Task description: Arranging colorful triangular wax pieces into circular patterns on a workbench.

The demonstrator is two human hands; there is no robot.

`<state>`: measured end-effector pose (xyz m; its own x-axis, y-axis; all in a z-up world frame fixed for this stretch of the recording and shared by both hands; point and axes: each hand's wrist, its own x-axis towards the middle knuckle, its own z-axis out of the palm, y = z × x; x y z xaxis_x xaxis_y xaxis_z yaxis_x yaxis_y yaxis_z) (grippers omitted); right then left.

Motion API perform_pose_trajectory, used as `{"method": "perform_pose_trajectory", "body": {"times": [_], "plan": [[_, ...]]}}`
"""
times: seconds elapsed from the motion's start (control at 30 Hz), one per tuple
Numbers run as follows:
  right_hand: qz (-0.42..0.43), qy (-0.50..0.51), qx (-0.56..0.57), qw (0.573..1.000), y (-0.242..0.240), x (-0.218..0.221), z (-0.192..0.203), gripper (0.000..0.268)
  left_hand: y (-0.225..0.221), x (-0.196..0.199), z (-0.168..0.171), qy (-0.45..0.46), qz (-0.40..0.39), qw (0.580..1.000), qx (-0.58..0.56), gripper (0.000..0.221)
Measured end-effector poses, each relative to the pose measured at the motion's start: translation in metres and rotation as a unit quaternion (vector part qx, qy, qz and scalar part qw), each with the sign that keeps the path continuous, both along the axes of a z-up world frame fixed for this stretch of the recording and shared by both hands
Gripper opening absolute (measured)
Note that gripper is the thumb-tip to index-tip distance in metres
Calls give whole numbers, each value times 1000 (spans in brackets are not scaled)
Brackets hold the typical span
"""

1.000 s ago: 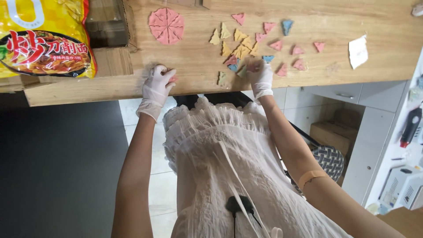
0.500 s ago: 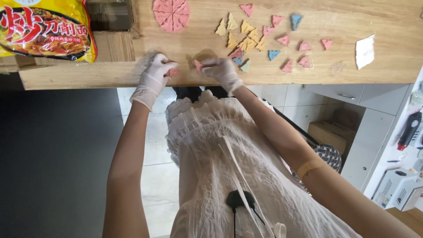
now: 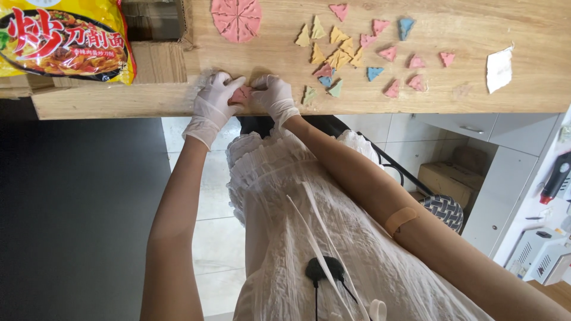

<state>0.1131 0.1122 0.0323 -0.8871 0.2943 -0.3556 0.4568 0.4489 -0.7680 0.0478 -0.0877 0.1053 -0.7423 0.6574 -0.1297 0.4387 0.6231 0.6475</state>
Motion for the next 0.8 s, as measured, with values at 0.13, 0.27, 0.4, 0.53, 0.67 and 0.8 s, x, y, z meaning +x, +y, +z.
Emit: {"method": "perform_pose_trajectory", "body": {"times": [0.13, 0.27, 0.4, 0.53, 0.67, 0.8], "plan": [[-13, -8, -9, 1000, 16, -4, 8, 28, 8, 3, 2, 24, -1, 1000, 2, 67], [85, 185, 241, 949, 113, -30, 14, 26, 20, 5, 5, 23, 30, 998, -49, 63], [32, 304, 319, 897, 220, -79, 46, 47, 23, 13, 1, 44, 55, 995, -68, 57], [64, 215, 147, 964, 264, -90, -9, 36, 22, 13, 5, 61, 40, 995, -68, 57], [104, 141, 219, 960, 249, -85, 24, 37, 16, 8, 6, 46, -7, 994, -102, 53], [19, 120, 86, 989, 166, -78, 89, 19, 9, 4, 2, 37, -54, 991, -120, 70]]}}
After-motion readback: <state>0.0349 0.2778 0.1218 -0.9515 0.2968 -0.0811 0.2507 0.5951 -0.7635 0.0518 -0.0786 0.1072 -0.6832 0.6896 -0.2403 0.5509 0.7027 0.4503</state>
